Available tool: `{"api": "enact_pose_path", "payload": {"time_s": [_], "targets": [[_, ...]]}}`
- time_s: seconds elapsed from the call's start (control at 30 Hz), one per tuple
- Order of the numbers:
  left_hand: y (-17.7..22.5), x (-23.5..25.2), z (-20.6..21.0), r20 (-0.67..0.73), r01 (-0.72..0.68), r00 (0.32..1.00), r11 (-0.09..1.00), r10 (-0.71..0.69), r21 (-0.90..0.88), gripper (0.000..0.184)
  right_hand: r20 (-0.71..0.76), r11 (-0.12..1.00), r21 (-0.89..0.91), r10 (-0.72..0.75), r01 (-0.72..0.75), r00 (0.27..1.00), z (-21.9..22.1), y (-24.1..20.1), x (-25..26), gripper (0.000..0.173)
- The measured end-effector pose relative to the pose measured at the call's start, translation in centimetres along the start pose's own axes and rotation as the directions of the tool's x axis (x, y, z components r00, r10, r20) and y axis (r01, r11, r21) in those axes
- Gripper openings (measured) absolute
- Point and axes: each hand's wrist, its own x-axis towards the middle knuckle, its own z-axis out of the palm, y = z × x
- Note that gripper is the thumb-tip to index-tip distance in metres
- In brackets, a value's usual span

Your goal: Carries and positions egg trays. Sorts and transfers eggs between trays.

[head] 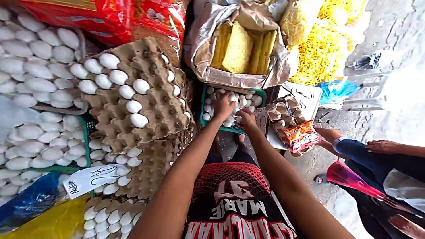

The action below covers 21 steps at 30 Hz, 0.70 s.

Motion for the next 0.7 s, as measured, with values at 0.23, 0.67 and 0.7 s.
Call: {"api": "enact_pose_path", "payload": {"time_s": [0.23,0.67,0.7], "targets": [[1.5,2.5,3.1,-0.007,0.004,1.000,0.999,-0.003,0.052,0.048,-0.096,0.990,-0.079,-0.121,0.114,0.988,0.4,2.0,1.7,0.047],[-1.8,-20.8,-19.8,-0.680,0.034,0.732,0.995,0.042,0.098,0.041,0.498,0.338,-0.414,-0.693,0.845,0.522,8.9,-8.1,-10.6,0.031],[-3.4,-20.9,-21.6,-0.746,0.173,0.665,0.980,-0.040,0.101,0.051,0.585,0.241,-0.375,-0.688,0.895,0.430,12.0,-9.2,-12.0,0.028]]}}
